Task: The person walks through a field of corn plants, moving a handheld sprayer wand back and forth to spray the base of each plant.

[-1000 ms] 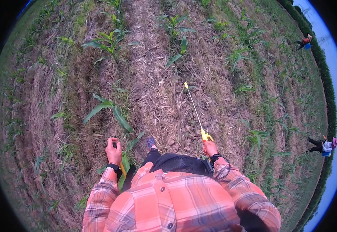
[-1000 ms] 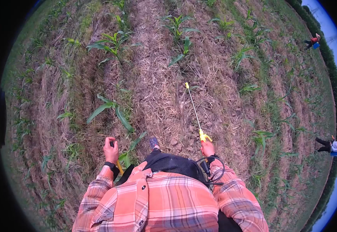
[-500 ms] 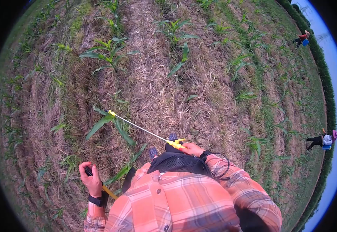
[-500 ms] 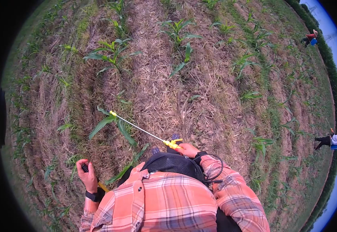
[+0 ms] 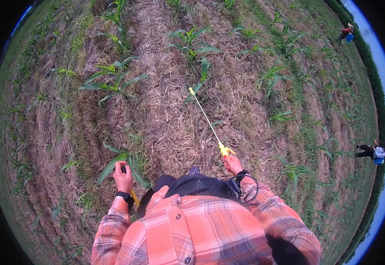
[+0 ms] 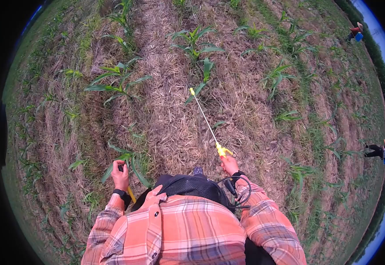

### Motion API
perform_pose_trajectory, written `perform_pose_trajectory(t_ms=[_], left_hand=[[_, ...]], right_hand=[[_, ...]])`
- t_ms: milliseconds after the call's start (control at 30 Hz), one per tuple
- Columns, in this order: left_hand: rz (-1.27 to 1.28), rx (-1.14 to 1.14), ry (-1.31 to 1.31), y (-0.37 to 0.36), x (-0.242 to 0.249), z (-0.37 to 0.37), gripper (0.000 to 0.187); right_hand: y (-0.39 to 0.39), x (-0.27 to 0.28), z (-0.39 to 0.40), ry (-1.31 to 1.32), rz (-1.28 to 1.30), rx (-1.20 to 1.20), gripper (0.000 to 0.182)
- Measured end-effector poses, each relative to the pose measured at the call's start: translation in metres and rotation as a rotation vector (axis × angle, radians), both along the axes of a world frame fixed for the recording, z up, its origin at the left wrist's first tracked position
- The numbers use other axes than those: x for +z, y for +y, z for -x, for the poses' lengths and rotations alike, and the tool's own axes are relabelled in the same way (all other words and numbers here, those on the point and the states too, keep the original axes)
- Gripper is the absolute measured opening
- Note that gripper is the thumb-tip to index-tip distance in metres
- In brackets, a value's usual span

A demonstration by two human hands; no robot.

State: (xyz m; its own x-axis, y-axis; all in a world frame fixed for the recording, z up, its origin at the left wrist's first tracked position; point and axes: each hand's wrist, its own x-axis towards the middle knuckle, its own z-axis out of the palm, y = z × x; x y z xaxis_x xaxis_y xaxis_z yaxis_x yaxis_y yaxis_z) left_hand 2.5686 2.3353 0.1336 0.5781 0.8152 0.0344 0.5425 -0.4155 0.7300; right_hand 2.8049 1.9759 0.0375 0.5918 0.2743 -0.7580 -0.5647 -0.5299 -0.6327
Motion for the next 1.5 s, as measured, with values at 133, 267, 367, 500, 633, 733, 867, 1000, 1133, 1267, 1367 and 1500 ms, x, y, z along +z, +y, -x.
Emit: perform_pose_trajectory(t_ms=[133, 267, 367, 500, 633, 733, 867, 1000, 1133, 1267, 1367, 1500], left_hand=[[0.073, 0.012, 0.065, 0.014, -0.014, -0.024, 0.011], [0.088, -0.017, 0.031, 0.047, -0.004, -0.068, 0.011], [0.122, -0.061, -0.019, 0.083, 0.025, -0.095, 0.011], [0.092, -0.028, -0.178, 0.136, 0.090, -0.087, 0.011], [0.069, 0.052, -0.171, 0.181, 0.100, -0.091, 0.010], [0.120, 0.019, -0.038, 0.205, 0.038, -0.120, 0.011], [0.105, -0.008, -0.017, 0.217, -0.008, -0.146, 0.012], [0.109, 0.007, -0.037, 0.237, -0.011, -0.152, 0.012], [0.159, 0.087, -0.095, 0.249, 0.049, -0.164, 0.010], [-0.057, 0.146, -0.226, 0.255, 0.117, -0.161, 0.010], [-0.035, 0.224, -0.154, 0.260, 0.144, -0.186, 0.010], [-0.049, 0.115, -0.088, 0.286, 0.070, -0.259, 0.013]], right_hand=[[-0.033, -0.022, -0.034, -0.095, -0.006, -0.253, 0.025], [-0.038, -0.014, -0.062, -0.115, 0.084, -0.498, 0.026], [-0.029, -0.006, -0.077, -0.121, 0.092, -0.657, 0.024], [0.001, 0.000, -0.103, -0.057, 0.133, -0.731, 0.029], [0.052, -0.002, -0.123, -0.085, 0.144, -0.637, 0.031], [0.114, 0.007, -0.144, -0.092, 0.113, -0.545, 0.028], [0.183, 0.015, -0.152, -0.103, 0.050, -0.292, 0.023], [0.248, 0.036, -0.155, -0.071, 0.062, 0.022, 0.023], [0.292, 0.029, -0.169, -0.127, -0.013, 0.362, 0.025], [0.326, 0.004, -0.203, -0.178, -0.126, 0.604, 0.026], [0.349, 0.023, -0.234, -0.195, -0.120, 0.700, 0.031], [0.360, 0.030, -0.276, -0.163, -0.049, 0.688, 0.031]])
